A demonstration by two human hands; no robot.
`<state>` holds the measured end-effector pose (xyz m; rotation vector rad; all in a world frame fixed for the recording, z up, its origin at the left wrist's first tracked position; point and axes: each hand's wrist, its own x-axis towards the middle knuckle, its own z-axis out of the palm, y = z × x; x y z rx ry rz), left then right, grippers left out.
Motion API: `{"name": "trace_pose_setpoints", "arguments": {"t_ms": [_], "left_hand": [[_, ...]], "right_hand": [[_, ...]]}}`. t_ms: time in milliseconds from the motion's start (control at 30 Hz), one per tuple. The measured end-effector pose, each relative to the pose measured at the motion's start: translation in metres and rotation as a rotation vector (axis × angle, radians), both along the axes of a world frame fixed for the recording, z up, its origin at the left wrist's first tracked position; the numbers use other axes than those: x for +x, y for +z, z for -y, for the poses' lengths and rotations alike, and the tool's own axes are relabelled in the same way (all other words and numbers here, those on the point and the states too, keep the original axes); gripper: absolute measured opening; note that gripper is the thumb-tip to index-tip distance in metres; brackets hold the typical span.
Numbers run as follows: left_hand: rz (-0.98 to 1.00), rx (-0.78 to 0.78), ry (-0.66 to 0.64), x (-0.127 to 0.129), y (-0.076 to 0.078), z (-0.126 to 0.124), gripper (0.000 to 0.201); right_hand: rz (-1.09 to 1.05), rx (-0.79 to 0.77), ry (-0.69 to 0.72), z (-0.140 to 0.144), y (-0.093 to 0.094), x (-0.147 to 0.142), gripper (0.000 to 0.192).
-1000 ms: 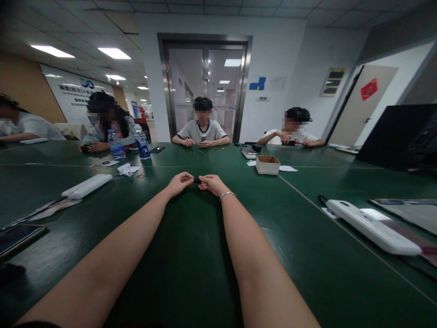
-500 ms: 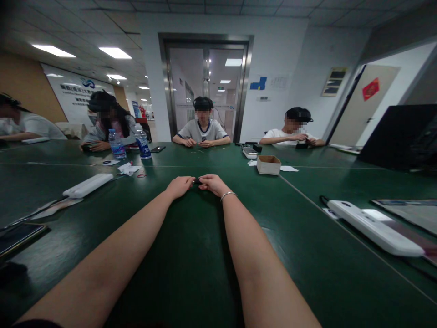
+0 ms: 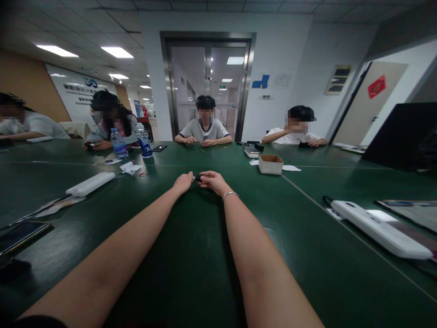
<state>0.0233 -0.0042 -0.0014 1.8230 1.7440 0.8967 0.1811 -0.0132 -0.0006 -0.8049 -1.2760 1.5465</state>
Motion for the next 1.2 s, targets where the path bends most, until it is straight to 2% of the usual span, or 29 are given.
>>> {"name": "trace_pose_setpoints", "arguments": {"t_ms": [100,200,400,467,567,700,867,1000,1133,1200], "left_hand": [[-0.153,0.167,0.011,-0.004,0.004,0.012,0.052],[-0.253,0.340,-0.092,-0.006,0.005,0.019,0.047],[-0.219,0.393,-0.143,-0.005,0.000,0.016,0.019],[-0.125,0.410,-0.181,-0.005,-0.001,0.015,0.022],[0.047,0.334,-0.191,-0.008,-0.001,0.013,0.026],[0.018,0.088,-0.166,-0.014,-0.003,0.008,0.047],[0.105,0.148,-0.192,-0.014,-0.009,-0.001,0.024],[0.124,0.081,-0.277,-0.015,-0.012,-0.005,0.041],[0.124,0.122,-0.252,-0.017,-0.013,-0.006,0.035],[0.147,0.107,-0.260,-0.017,-0.014,-0.008,0.039]], "right_hand": [[0.022,-0.028,-0.027,0.000,0.001,-0.002,0.004],[-0.002,-0.054,-0.028,-0.002,0.001,-0.002,0.005],[-0.028,-0.064,-0.035,-0.004,-0.001,0.000,0.014],[-0.016,-0.067,-0.046,-0.004,-0.001,-0.001,0.016],[-0.010,-0.068,-0.057,-0.003,0.000,-0.002,0.015],[-0.006,-0.075,-0.054,-0.001,0.002,-0.003,0.009],[-0.008,-0.075,-0.036,0.001,0.003,-0.003,0.007],[-0.002,-0.062,-0.016,0.000,0.003,-0.003,0.006],[0.014,-0.059,-0.003,-0.001,0.002,-0.002,0.004],[0.019,-0.059,-0.006,-0.002,0.001,-0.002,0.005]]}}
